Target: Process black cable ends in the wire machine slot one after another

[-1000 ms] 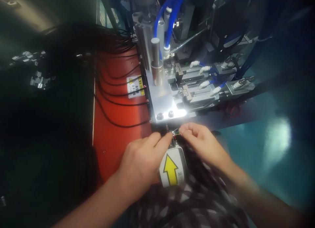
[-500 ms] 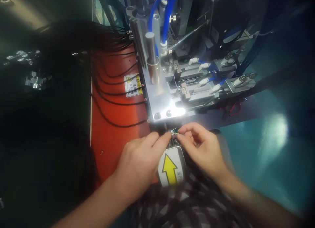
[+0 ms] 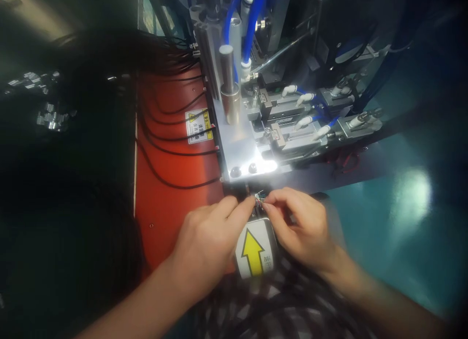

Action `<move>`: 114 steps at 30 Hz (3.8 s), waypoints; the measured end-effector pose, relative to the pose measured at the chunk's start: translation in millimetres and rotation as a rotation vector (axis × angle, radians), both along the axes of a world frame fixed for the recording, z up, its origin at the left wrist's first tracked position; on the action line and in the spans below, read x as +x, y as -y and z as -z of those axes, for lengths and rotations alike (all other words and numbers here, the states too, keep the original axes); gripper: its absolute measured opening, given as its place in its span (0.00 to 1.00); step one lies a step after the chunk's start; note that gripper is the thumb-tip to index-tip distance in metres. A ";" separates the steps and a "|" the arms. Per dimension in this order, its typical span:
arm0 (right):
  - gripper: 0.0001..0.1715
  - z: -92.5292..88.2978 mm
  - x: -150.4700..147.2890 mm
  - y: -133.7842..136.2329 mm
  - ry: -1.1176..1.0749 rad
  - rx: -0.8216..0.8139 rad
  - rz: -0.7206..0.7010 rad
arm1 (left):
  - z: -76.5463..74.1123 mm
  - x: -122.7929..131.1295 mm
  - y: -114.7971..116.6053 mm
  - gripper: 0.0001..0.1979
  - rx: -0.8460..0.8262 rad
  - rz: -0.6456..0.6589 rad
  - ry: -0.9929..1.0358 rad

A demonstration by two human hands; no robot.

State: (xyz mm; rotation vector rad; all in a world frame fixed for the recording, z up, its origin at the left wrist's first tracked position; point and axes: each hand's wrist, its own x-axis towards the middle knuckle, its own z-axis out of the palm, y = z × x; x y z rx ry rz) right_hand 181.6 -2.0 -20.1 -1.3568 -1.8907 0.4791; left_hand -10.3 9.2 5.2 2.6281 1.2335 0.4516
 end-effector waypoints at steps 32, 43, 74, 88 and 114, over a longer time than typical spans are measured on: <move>0.06 -3.4 -8.8 -4.3 -0.407 -0.494 0.157 | -1.9 -1.7 1.1 0.17 -0.012 0.005 0.025; 0.06 -5.4 -8.0 -5.5 -0.348 -0.444 0.124 | -0.3 -1.3 -0.3 0.17 -0.038 0.009 0.024; 0.12 -11.1 -15.0 -13.9 -0.677 -0.756 0.233 | -2.1 -0.3 -1.2 0.17 -0.005 0.005 0.032; 0.17 -12.8 -5.6 -12.4 -0.783 -0.904 0.192 | -2.4 1.8 -1.8 0.16 0.029 0.004 0.049; 0.11 -1.6 -13.1 -1.6 -0.757 -0.727 0.218 | -0.6 0.2 -1.7 0.16 0.021 0.003 0.040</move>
